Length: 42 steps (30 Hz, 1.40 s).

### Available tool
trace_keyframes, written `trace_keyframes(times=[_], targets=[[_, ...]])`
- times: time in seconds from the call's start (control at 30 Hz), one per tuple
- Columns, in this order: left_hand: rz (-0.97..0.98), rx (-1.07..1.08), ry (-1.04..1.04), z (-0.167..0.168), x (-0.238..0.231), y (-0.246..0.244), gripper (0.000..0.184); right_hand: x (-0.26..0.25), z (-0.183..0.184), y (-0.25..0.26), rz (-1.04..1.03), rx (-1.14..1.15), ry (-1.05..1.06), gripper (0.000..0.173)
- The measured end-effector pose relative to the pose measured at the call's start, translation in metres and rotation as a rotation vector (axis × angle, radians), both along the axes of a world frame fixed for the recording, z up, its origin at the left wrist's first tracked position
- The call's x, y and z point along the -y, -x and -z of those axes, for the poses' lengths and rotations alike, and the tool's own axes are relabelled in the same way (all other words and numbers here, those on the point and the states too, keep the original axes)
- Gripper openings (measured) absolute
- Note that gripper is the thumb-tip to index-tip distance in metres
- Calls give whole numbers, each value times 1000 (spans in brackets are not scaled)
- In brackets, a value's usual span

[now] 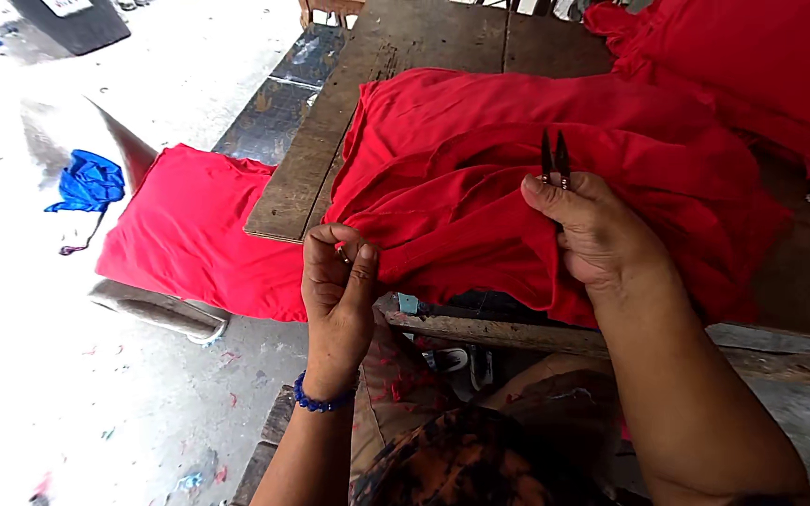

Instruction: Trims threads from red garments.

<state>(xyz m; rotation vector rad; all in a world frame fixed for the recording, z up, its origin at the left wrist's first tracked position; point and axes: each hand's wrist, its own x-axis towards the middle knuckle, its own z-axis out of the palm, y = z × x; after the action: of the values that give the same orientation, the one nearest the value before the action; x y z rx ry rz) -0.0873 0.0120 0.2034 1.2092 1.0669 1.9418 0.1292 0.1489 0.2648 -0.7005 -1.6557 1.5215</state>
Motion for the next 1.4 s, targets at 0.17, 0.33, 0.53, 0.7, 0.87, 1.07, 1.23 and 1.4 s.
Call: trace_keyframes(times=[0.17, 0.33, 0.53, 0.7, 0.87, 1.07, 1.23, 1.4], targets=[[-77, -226, -8, 2, -2, -3, 17, -2, 7, 0, -7, -31, 36, 36], [-557, -868, 86, -15, -1, -21, 16, -6, 13, 4, 3, -36, 19, 36], [-432, -1033, -96, -41, -30, -45, 18, -6, 14, 2, -2, -18, -1, 38], [-376, -1084, -113, -36, -60, -50, 13, -8, 16, 2, -25, -53, 19, 36], [-162, -604, -66, -35, -38, -29, 15, -8, 16, 1, -4, -86, 79, 33], [-411, -544, -125, -17, 4, 0, 31, -9, 19, -1, -12, -101, 77, 33], [-439, -1035, 198, -6, 21, -10, 28, -8, 21, -2, -25, -100, 57, 36], [-283, -704, -23, -49, -2, -6, 10, -2, 17, -2, 133, -23, -239, 19]])
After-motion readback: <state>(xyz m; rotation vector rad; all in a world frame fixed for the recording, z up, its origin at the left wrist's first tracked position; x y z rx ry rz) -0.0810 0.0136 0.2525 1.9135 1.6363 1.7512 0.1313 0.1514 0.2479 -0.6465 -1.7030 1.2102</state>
